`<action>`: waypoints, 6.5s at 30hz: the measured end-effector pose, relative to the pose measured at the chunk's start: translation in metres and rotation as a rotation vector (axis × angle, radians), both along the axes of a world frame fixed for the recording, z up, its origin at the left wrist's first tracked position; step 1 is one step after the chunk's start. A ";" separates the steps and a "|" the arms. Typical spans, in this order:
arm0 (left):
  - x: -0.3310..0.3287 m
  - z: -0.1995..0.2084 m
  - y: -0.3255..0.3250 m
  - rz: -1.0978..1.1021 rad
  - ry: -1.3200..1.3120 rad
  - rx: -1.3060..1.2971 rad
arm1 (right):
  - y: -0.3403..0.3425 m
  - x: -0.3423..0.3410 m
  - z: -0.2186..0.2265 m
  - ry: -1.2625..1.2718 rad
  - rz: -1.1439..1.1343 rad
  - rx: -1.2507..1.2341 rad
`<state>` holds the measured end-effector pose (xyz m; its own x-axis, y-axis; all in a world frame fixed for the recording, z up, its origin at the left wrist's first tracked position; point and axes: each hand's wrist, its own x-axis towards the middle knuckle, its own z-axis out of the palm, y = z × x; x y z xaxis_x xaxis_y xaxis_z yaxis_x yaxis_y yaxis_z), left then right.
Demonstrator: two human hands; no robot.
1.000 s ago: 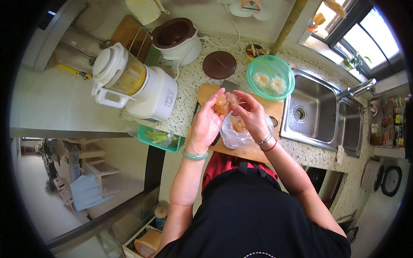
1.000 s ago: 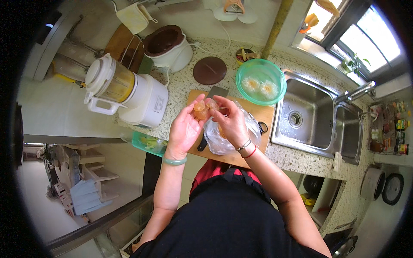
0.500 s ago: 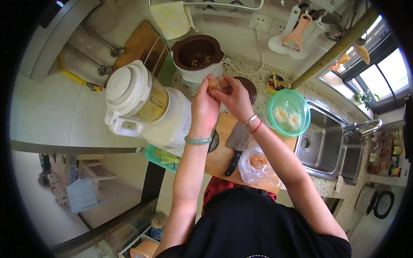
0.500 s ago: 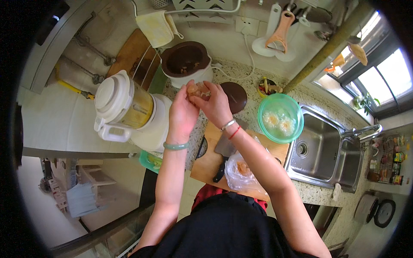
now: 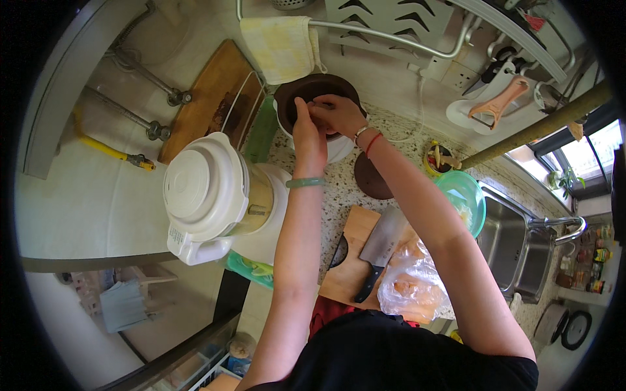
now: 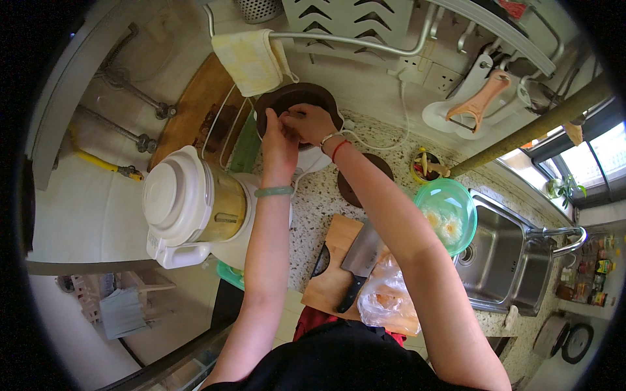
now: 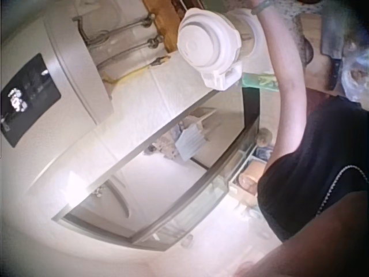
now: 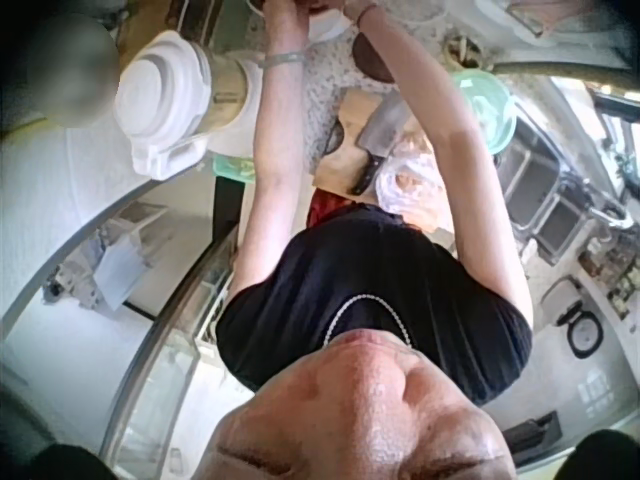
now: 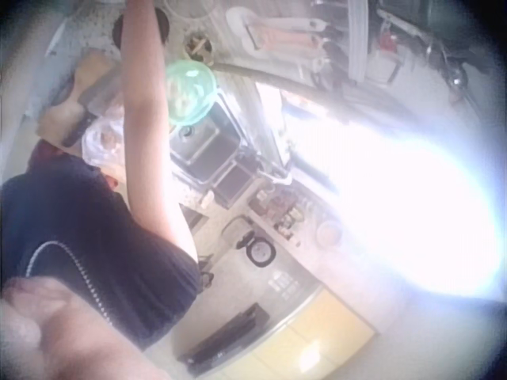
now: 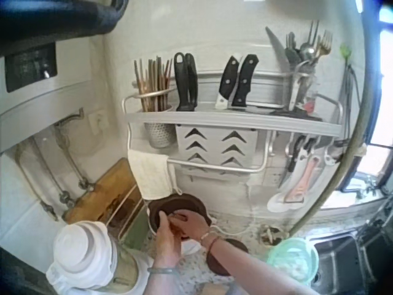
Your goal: The person uses kitchen shears to trim red dates on a wooden cutting board, then retrieves a plastic bag of meat from the refrigerator, places a piece into a pot, reseals the bag, and returns it to the fridge. Finally, they wash translucent noodles in a bowl of water.
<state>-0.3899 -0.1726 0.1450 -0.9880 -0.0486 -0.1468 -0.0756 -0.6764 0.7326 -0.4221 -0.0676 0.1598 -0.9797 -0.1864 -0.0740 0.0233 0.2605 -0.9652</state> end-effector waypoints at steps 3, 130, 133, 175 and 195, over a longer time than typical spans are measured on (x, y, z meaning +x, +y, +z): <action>-0.011 -0.004 -0.004 0.012 -0.066 0.024 | 0.000 -0.020 -0.002 -0.220 0.085 -0.074; 0.365 -0.079 0.070 -0.636 0.132 -0.648 | 0.198 0.413 -0.126 -0.356 -0.569 -0.327; 0.364 -0.090 0.078 -0.776 0.302 -1.150 | 0.196 0.418 -0.121 -0.429 -0.522 -0.371; 0.389 -0.058 0.089 -0.924 -0.282 -0.389 | 0.188 0.440 -0.090 0.019 -0.303 -0.193; 0.423 -0.054 0.142 -0.737 -0.186 0.241 | 0.178 0.467 -0.091 -0.076 -0.225 -0.445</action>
